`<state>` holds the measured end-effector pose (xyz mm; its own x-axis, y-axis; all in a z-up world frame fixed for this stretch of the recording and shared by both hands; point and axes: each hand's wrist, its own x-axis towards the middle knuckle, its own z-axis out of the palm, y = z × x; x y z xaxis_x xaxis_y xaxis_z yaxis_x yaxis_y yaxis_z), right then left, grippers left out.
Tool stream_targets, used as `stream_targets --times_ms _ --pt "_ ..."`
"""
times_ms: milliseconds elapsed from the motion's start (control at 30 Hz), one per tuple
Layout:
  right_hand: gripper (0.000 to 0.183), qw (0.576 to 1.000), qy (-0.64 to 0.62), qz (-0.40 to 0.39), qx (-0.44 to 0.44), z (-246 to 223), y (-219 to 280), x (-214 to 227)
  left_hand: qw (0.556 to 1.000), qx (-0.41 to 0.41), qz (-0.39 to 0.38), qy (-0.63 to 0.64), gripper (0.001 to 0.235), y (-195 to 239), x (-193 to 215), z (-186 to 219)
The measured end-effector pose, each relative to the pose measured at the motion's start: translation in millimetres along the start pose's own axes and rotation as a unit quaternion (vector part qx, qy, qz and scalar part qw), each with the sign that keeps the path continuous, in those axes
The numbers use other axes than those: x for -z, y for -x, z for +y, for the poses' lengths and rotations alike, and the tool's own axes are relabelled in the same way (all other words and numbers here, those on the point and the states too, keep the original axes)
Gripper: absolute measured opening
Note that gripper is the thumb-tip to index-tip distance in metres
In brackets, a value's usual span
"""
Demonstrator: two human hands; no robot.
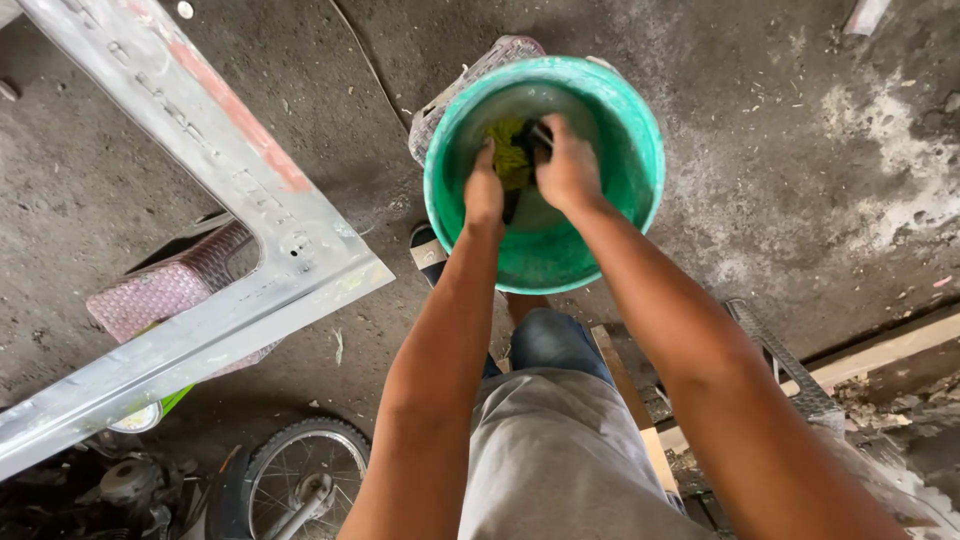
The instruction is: Using a sanding block and water to sand down the surface of a car body panel.
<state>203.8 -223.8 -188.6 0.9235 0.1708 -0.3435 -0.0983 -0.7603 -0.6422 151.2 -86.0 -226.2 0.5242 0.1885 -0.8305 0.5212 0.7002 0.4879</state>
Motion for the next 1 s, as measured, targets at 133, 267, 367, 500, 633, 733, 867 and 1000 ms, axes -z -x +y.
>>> stream_targets --times_ms 133,267,367,500,633,733,867,1000 --pt "0.047 0.990 0.088 -0.105 -0.023 9.9 -12.4 -36.7 0.989 -0.040 0.037 -0.137 0.074 1.1 -1.8 -1.0" --pt "0.048 0.969 0.086 -0.212 -0.087 19.8 -18.3 -40.6 0.969 -0.013 0.068 -0.236 0.084 4.9 -1.9 1.2" --pt "0.047 0.963 0.079 -0.233 -0.110 54.2 -20.3 -57.3 0.946 -0.015 0.071 -0.315 0.086 4.2 5.5 4.8" --pt "0.039 0.981 0.005 -0.178 -0.073 14.3 12.8 -3.2 0.930 -0.006 0.078 -0.360 0.084 16.7 8.4 17.0" --pt "0.036 0.945 -0.272 -0.142 -0.110 -103.0 76.5 117.0 0.975 -0.041 0.048 -0.212 0.079 59.8 -11.4 50.1" --pt "0.033 0.892 -0.420 -0.147 -0.077 -116.8 105.3 153.3 0.995 0.028 0.033 -0.089 0.068 72.1 -27.0 59.7" --pt "0.035 0.825 -0.551 -0.075 -0.104 -91.0 95.6 125.3 0.988 0.058 -0.091 0.113 0.046 83.8 -37.5 57.2" --pt "0.040 0.907 -0.410 0.087 -0.046 -43.7 65.1 42.2 0.989 -0.135 -0.004 -0.051 0.040 69.8 -46.4 20.7"
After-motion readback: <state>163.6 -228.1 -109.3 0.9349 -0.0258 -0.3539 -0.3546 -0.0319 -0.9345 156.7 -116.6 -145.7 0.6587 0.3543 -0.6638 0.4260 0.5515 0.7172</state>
